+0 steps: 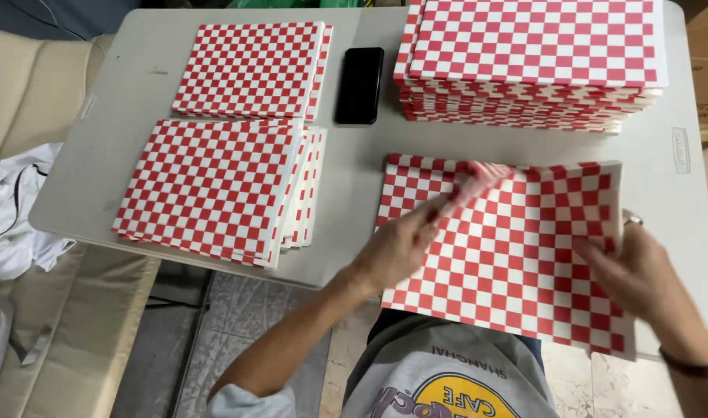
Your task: Counting and stacking red and white checkered paper sheets on a work table
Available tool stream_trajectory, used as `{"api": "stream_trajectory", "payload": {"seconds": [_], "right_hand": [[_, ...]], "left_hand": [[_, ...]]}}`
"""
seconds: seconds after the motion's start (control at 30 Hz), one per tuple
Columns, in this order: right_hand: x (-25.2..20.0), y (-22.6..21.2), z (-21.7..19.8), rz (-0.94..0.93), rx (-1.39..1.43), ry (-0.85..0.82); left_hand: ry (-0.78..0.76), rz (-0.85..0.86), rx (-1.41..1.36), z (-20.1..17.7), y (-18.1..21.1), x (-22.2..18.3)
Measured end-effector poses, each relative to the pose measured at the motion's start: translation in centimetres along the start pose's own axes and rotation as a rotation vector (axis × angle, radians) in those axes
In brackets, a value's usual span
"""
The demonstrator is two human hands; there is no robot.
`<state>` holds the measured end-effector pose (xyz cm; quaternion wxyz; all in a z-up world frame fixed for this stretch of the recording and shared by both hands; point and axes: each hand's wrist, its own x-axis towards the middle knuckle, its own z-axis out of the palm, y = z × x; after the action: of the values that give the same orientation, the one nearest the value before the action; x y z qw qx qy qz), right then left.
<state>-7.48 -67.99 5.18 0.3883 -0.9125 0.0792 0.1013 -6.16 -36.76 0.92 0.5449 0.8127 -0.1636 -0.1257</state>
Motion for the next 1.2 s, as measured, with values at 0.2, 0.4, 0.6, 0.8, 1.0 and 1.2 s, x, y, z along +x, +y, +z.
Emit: {"api": "stream_trajectory", "payload": {"seconds": [0.2, 0.4, 0.6, 0.8, 1.0, 1.2], "right_hand": [[1.9, 4.4, 0.3, 0.194, 0.175, 0.0], [-2.5, 4.1, 2.5, -0.86, -0.273, 0.137], [-0.7, 3.3, 2.3, -0.399, -0.132, 0.042], [2.2, -1.1, -1.3, 0.362, 0.41, -0.064], [0.5, 1.8, 2.0, -0.33, -0.095, 0.157], [2.3, 1.7, 1.5, -0.239, -0.077, 0.128]], "left_hand": [[0.045, 0.493, 0.477, 1.1, -0.7, -1.4], [0.001, -0.646, -0.56, -3.2, 0.8, 1.8], [0.042, -0.549, -0.296, -2.5, 1.7, 1.5], [-0.035, 0.508, 0.63, 0.4, 0.3, -1.2], [0.108, -0.345, -0.187, -3.0, 1.4, 0.4], [0.109, -0.337, -0.148, -1.8, 0.0, 0.8]]}}
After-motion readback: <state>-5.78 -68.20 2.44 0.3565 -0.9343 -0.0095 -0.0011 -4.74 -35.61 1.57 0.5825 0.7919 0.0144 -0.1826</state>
